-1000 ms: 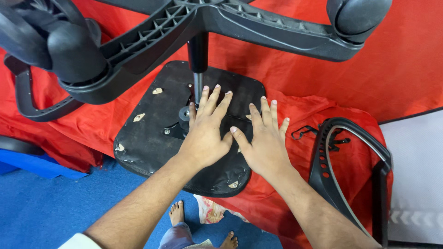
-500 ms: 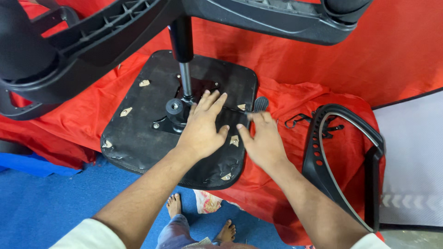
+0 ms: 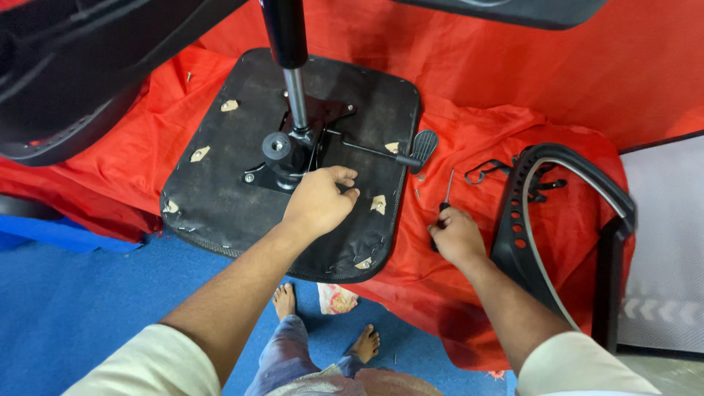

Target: The person uses a screwdriver to tighten screws on the underside of an office chair seat, securing the seat to the chair base. The person holds the seat steady with one hand while turning the screwdriver with the other.

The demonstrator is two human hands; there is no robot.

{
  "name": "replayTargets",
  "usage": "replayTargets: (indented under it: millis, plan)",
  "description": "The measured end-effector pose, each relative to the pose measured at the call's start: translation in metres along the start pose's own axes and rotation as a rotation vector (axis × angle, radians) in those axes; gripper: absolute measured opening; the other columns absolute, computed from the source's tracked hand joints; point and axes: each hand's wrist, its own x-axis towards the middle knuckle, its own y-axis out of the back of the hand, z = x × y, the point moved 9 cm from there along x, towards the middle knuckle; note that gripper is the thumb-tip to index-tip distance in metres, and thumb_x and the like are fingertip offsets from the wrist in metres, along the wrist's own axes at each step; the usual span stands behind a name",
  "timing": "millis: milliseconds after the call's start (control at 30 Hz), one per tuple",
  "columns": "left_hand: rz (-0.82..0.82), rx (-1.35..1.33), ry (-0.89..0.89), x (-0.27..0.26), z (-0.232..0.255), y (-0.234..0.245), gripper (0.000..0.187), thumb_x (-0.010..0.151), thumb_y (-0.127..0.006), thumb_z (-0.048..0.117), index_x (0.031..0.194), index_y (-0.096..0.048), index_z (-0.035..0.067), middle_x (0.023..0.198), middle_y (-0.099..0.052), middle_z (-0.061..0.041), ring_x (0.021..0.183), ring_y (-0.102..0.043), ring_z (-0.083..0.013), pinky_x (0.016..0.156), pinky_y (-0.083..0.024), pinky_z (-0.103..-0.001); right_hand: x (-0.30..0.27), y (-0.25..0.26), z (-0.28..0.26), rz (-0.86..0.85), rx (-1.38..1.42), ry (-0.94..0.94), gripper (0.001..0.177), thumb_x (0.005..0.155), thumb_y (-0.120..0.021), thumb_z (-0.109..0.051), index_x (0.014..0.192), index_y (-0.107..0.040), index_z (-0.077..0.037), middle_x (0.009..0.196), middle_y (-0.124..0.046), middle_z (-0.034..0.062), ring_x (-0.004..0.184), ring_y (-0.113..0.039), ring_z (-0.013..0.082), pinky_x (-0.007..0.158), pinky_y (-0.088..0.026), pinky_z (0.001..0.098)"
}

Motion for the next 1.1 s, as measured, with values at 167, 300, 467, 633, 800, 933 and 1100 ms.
replayTargets:
  millis: [167, 300, 467, 633, 800, 933, 1100]
  plan:
    - [-0.02, -0.037, 0.064, 0.005, -0.027, -0.012, 0.035, 0.086, -0.069, 0.014, 0.119, -0.073, 0.006, 0.111, -0.077, -0.011, 0.104, -0.074, -0.024, 0.092, -0.056, -0.033, 0.012, -0.012, 0.016, -0.174, -0.141, -0.148, 0.067, 0.084, -0.077, -0.028, 0.144, -0.052, -0.016, 0.143, -0.046, 0.0188, 0.127, -0.055, 0.0404, 0.106, -0.047, 0.0437]
    - [-0.059, -0.044, 0.077, 0.008, -0.042, -0.023, 0.028, 0.085, -0.069, 0.01, 0.112, -0.076, 0.006, 0.099, -0.079, -0.011, 0.095, -0.078, -0.0215, 0.088, -0.058, -0.031, 0.023, -0.024, 0.02, -0.261, -0.17, -0.131, 0.07, 0.084, -0.077, -0.028, 0.147, -0.049, -0.015, 0.143, -0.047, 0.0208, 0.126, -0.057, 0.0399, 0.106, -0.048, 0.043]
    - [-0.101, -0.012, 0.09, 0.012, -0.058, -0.036, 0.026, 0.085, -0.07, 0.009, 0.11, -0.077, 0.008, 0.095, -0.079, -0.01, 0.091, -0.077, -0.0207, 0.084, -0.058, -0.032, 0.028, -0.028, 0.02, -0.259, -0.223, -0.114, 0.064, 0.084, -0.078, -0.028, 0.14, -0.051, -0.012, 0.139, -0.053, 0.022, 0.127, -0.058, 0.0397, 0.105, -0.049, 0.0452]
    - [-0.13, -0.022, 0.108, 0.013, -0.078, -0.048, 0.026, 0.085, -0.072, 0.011, 0.11, -0.077, 0.007, 0.099, -0.079, -0.01, 0.095, -0.077, -0.021, 0.087, -0.058, -0.032, 0.034, -0.025, 0.018, -0.231, -0.177, -0.199, 0.069, 0.081, -0.082, -0.027, 0.135, -0.044, -0.006, 0.129, -0.061, 0.0253, 0.12, -0.062, 0.0413, 0.099, -0.05, 0.0479]
    - [-0.108, -0.002, 0.08, 0.018, -0.091, -0.049, 0.028, 0.083, -0.074, 0.012, 0.111, -0.077, 0.007, 0.11, -0.078, -0.01, 0.105, -0.073, -0.0233, 0.094, -0.056, -0.033, 0.043, -0.022, 0.031, -0.14, -0.086, -0.256, 0.071, 0.079, -0.081, -0.023, 0.135, -0.042, -0.004, 0.117, -0.067, 0.0266, 0.11, -0.067, 0.042, 0.094, -0.053, 0.0479]
    - [-0.119, 0.059, 0.113, 0.022, -0.093, -0.055, 0.032, 0.082, -0.076, 0.017, 0.113, -0.077, 0.011, 0.113, -0.076, -0.008, 0.11, -0.071, -0.025, 0.097, -0.054, -0.034, 0.043, -0.008, 0.039, 0.061, 0.171, -0.324, 0.056, 0.085, -0.075, -0.026, 0.128, -0.049, -0.003, 0.117, -0.069, 0.0234, 0.109, -0.068, 0.0373, 0.093, -0.054, 0.0448]
    - [-0.187, 0.257, 0.241, 0.022, -0.091, -0.062, 0.035, 0.083, -0.077, 0.029, 0.117, -0.077, 0.023, 0.121, -0.074, -0.003, 0.128, -0.056, -0.0294, 0.109, -0.045, -0.046, 0.026, 0.013, 0.034, 0.086, 0.544, -0.501, 0.03, 0.092, -0.061, -0.023, 0.117, -0.051, -0.009, 0.092, -0.06, 0.007, 0.077, -0.061, 0.0196, 0.056, -0.058, 0.0399]
